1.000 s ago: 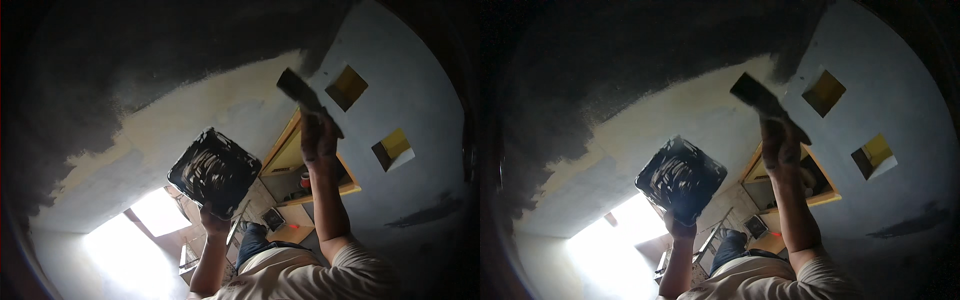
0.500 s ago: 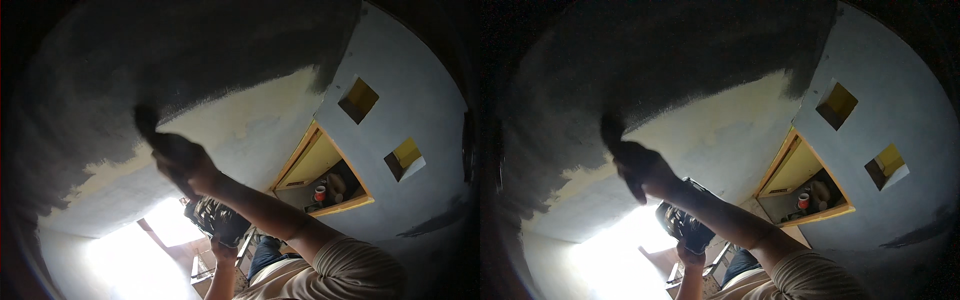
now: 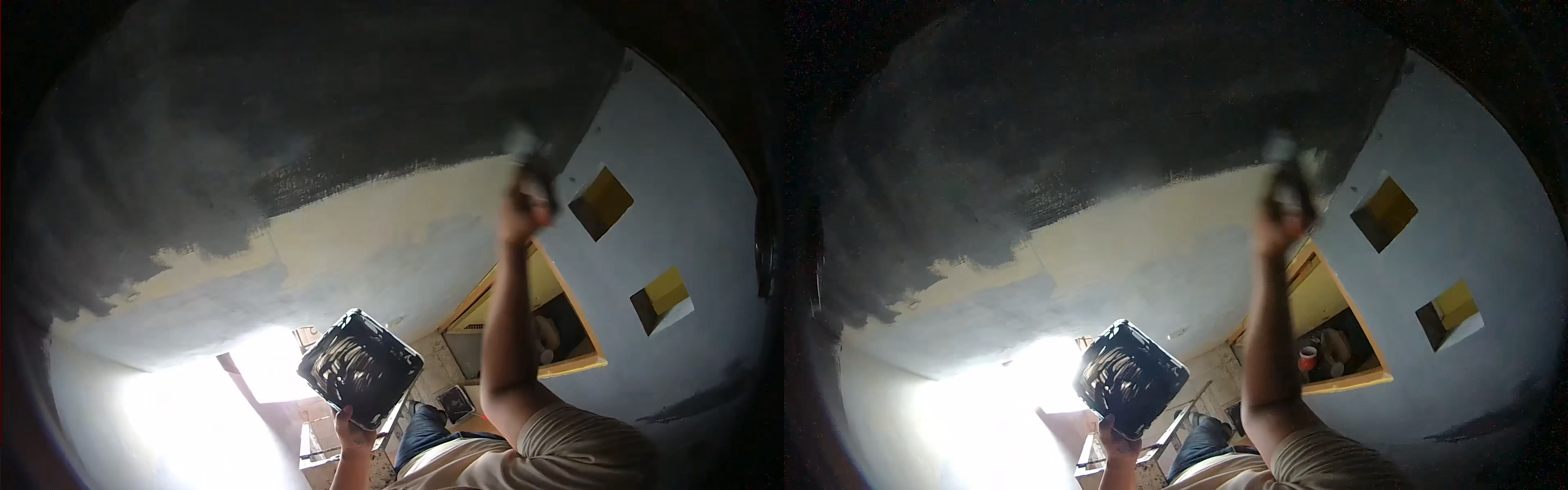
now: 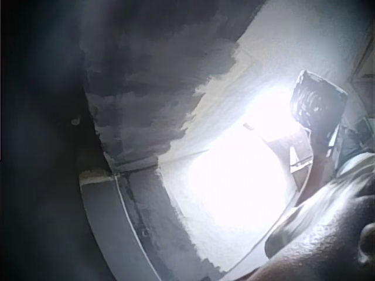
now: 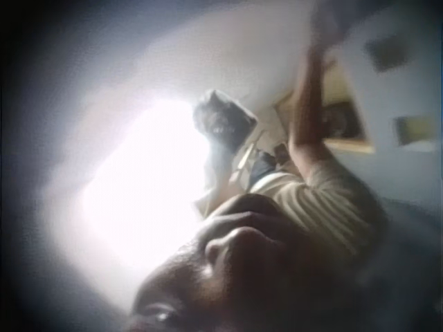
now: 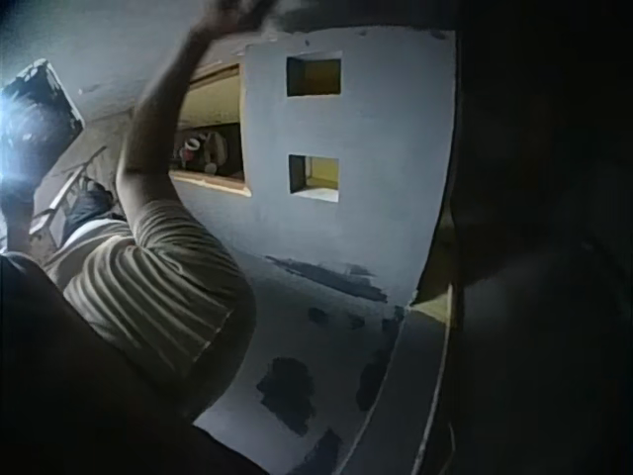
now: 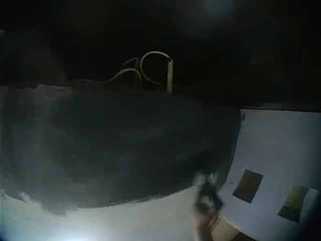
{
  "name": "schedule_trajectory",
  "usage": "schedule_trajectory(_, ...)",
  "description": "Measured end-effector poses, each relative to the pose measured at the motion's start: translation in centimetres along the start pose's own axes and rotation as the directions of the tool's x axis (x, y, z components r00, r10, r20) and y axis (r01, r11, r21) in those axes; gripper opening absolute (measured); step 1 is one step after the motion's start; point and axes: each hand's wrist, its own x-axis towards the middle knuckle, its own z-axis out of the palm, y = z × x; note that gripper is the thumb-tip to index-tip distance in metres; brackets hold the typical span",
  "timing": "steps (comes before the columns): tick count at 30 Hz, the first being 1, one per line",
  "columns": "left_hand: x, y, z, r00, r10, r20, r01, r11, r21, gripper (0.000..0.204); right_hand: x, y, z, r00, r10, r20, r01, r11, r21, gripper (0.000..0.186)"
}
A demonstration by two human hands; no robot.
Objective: The person paints a ceiling with a brush while holding a paint container. They dip the brush into the container and apply paint to different sections of the ceiling surface.
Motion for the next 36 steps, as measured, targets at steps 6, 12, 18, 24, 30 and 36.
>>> schedule_trajectory(6,0.8,0.4,-3.0,0.999,-0.049,-0.005,0.049,0.998,0.033,0.074,-16.2,-14.7,18.8,0.691,-0.223,0.688,0.114,0.973,0.202,0.055)
schedule_trajectory(12,0.7,0.7,-3.4,0.999,-0.04,0.028,0.037,0.993,0.114,0.069,-18.7,-15.5,21.1,0.392,-0.033,0.919,-0.508,0.825,0.247,0.045)
schedule_trajectory(18,-0.1,1.0,-1.9,0.996,-0.067,0.063,0.072,0.995,-0.075,0.076,-8.0,-4.2,4.4,0.969,0.117,0.218,-0.136,0.988,0.071,0.04)
schedule_trajectory(24,-0.4,0.4,-1.8,0.999,-0.038,-0.034,0.039,0.999,0.031,0.077,-6.8,-2.3,6.5,0.997,-0.061,-0.042,0.055,0.992,-0.116,0.045)
schedule_trajectory(30,0.6,-0.4,-2.9,0.985,-0.171,-0.035,0.172,0.985,0.009,0.063,-19.6,-16.6,19.2,0.295,0.079,0.952,-0.174,0.984,-0.027,0.054)
schedule_trajectory(36,-0.1,0.0,-3.3,0.993,-0.116,0.034,0.117,0.993,-0.007,0.064,-15.4,-13.9,16.4,0.647,0.173,0.743,-0.282,0.959,0.022,0.024)
